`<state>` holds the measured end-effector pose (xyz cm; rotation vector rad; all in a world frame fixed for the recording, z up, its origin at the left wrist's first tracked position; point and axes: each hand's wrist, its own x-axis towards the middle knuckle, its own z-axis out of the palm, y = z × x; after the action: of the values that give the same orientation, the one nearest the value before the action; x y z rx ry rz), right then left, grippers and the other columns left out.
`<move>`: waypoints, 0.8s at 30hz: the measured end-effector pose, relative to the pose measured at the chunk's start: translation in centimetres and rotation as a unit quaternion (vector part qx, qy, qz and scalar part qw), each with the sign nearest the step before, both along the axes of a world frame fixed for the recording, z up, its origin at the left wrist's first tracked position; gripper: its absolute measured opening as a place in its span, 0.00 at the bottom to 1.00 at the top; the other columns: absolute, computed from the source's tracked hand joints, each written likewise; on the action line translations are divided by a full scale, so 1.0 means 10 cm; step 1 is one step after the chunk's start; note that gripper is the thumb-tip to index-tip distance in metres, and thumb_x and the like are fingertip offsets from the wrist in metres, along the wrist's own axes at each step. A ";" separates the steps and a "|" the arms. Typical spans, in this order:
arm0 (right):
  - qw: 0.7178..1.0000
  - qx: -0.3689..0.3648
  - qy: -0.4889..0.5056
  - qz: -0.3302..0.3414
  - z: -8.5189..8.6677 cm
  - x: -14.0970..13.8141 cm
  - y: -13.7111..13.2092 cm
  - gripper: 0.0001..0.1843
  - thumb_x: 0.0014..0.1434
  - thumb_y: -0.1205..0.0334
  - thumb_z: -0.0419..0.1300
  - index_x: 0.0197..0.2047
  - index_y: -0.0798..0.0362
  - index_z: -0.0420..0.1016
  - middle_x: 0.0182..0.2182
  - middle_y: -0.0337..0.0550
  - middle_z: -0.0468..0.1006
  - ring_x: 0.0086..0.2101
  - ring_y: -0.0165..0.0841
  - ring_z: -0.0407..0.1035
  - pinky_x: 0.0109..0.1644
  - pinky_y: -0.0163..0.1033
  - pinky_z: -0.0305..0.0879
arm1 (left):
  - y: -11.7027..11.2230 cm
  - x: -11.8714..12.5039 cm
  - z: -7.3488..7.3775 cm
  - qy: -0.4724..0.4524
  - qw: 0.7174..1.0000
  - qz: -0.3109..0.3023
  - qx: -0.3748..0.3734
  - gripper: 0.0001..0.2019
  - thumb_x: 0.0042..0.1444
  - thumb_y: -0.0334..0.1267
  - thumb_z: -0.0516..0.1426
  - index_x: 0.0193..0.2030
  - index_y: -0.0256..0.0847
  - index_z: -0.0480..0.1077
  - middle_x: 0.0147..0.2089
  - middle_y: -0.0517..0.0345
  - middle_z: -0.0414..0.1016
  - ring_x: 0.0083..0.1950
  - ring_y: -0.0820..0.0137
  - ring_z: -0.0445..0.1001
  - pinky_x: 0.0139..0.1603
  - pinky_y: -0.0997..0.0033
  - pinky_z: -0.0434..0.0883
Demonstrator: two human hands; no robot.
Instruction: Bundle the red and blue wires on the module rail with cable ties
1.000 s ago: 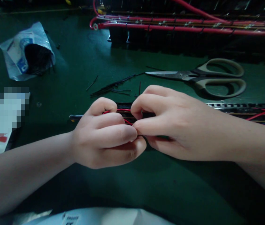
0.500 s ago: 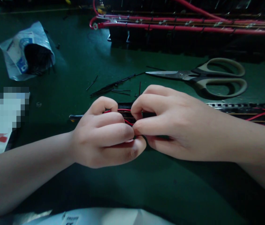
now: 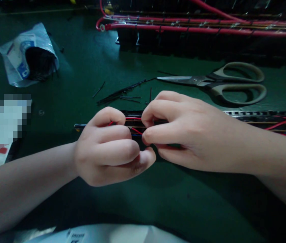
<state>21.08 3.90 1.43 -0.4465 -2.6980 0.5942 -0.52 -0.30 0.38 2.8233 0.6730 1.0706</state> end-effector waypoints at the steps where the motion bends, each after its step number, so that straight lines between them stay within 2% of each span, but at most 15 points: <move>1: 1.000 0.000 0.000 0.000 0.00 0.00 0.00 0.08 0.61 0.70 0.55 0.34 0.53 0.75 0.40 0.45 0.73 0.40 0.35 0.64 0.41 0.40 0.61 | 0.00 0.00 0.01 0.002 1.000 -0.003 -0.001 0.18 0.55 0.28 0.65 0.23 0.41 0.59 0.18 0.75 0.64 0.19 0.80 0.64 0.33 0.66 0.67; 8: 1.000 0.001 -0.005 -0.005 0.00 0.00 0.00 0.09 0.60 0.70 0.55 0.34 0.53 0.75 0.39 0.45 0.72 0.40 0.35 0.64 0.40 0.40 0.61 | -0.01 -0.03 0.11 0.048 0.997 -0.005 -0.063 0.17 0.57 0.28 0.63 0.24 0.41 0.58 0.20 0.74 0.64 0.20 0.82 0.62 0.36 0.69 0.67; 12: 1.000 0.001 0.001 -0.010 -0.01 0.00 0.00 0.09 0.60 0.71 0.55 0.33 0.53 0.75 0.38 0.44 0.72 0.39 0.35 0.64 0.39 0.39 0.61 | 0.00 -0.03 0.09 0.063 0.997 -0.022 -0.038 0.15 0.57 0.28 0.63 0.25 0.41 0.61 0.20 0.73 0.64 0.21 0.80 0.64 0.36 0.69 0.69; 16: 1.000 0.000 -0.001 -0.009 -0.01 -0.01 0.00 0.09 0.60 0.71 0.54 0.31 0.53 0.74 0.36 0.44 0.72 0.39 0.35 0.63 0.40 0.40 0.61 | 0.03 -0.01 0.03 0.076 0.996 -0.048 0.010 0.08 0.59 0.30 0.61 0.30 0.42 0.67 0.21 0.69 0.66 0.24 0.77 0.67 0.32 0.70 0.69; 19: 1.000 0.003 -0.002 -0.006 -0.01 -0.01 0.00 0.09 0.60 0.71 0.54 0.32 0.53 0.74 0.37 0.44 0.72 0.39 0.34 0.63 0.41 0.39 0.62 | 0.04 0.00 0.00 0.108 0.993 -0.051 0.015 0.06 0.62 0.33 0.59 0.33 0.43 0.70 0.24 0.67 0.70 0.26 0.76 0.69 0.33 0.71 0.70; 24: 1.000 0.012 0.001 -0.009 -0.01 -0.01 0.00 0.10 0.60 0.71 0.53 0.31 0.53 0.74 0.36 0.43 0.71 0.39 0.34 0.63 0.40 0.39 0.62 | 0.03 -0.01 0.01 0.114 0.992 -0.059 0.012 0.04 0.61 0.31 0.59 0.36 0.44 0.73 0.25 0.65 0.72 0.27 0.74 0.71 0.32 0.70 0.70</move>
<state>20.95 3.89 1.30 -0.4619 -2.6927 0.5573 -0.66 0.00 0.50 2.9913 0.5020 0.7494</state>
